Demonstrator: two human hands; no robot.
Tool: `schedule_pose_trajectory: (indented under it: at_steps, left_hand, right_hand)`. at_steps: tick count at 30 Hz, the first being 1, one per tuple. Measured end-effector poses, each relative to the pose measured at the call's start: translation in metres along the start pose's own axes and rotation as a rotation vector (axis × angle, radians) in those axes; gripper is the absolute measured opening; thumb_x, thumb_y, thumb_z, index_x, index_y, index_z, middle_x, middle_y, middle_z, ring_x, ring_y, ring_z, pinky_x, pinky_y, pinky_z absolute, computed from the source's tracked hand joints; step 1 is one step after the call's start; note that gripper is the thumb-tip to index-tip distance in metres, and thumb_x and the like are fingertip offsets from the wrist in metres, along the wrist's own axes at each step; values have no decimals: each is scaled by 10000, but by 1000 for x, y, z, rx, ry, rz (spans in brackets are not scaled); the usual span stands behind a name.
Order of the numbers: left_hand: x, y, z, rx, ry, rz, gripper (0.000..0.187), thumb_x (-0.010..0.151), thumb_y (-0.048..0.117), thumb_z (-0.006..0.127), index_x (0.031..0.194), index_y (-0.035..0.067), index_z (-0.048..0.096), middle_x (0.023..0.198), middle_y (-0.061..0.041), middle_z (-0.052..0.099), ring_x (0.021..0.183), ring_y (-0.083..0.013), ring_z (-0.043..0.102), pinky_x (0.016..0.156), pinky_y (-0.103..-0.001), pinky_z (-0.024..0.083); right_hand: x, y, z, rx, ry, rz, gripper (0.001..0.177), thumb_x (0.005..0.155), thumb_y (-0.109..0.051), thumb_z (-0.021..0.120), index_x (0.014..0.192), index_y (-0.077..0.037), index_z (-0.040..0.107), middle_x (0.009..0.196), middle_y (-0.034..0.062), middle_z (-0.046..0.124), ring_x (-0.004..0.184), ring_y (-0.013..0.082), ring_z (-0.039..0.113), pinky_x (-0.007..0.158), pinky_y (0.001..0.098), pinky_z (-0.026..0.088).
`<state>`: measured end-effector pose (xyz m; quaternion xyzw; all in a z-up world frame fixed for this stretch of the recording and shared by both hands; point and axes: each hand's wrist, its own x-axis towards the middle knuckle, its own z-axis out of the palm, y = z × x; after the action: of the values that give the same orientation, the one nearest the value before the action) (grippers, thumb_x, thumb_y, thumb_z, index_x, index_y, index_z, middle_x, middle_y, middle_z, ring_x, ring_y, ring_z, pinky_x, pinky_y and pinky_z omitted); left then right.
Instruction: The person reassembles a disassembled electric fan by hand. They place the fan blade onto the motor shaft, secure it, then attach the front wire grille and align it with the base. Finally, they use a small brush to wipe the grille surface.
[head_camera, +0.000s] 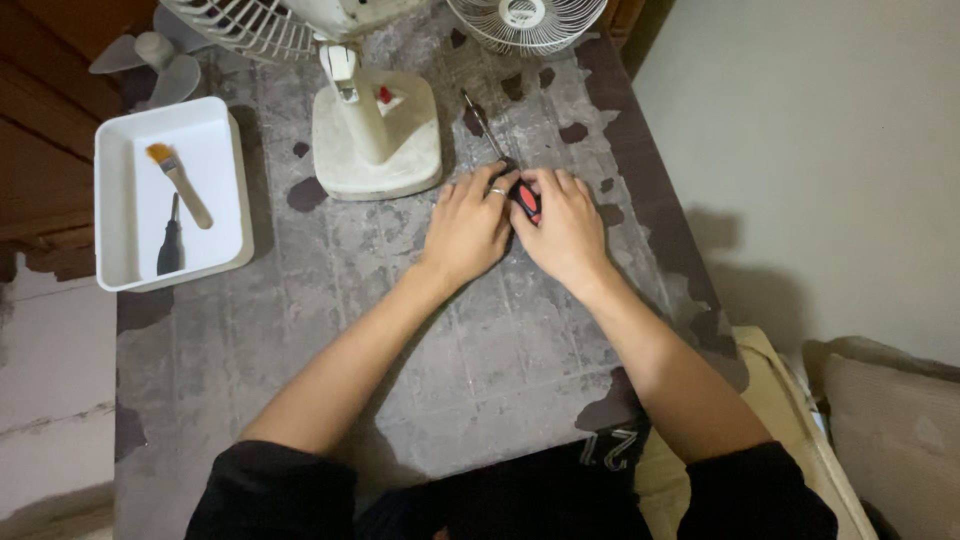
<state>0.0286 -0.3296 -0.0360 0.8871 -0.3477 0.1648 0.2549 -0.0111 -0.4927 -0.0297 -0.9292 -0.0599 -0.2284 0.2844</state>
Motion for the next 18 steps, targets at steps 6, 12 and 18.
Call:
schedule_pose_trajectory:
  at_steps: [6,12,18]
  left_hand:
    - [-3,2,1,-12,22,6,521,844,94,654,1360,56,596,1403,-140,565,1227,-354,569,1001,-477,442]
    - [0,6,-5,-175,-66,-68,516,893,90,618,1403,51,553,1475,-182,518,1253,-391,560,1053,-490,468]
    - [5,26,-26,-159,33,75,580,901,106,654,1462,66,515,1471,-187,527,1322,-410,537,1101,-507,452]
  right_hand:
    - [0,-3,4,-71,-23,70,347,897,-239,734,1196,-74,670,1108,163,649,1058,391,614,846,489,528]
    - [5,-3,7,-162,7,44,281,943,-262,699,1135,-57,683,1109,146,628,1066,370,648,839,478,550]
    - [1,-8,-22,-23,142,42,251,1019,-237,672,1165,-33,678,1044,156,734,885,338,731,753,442,582]
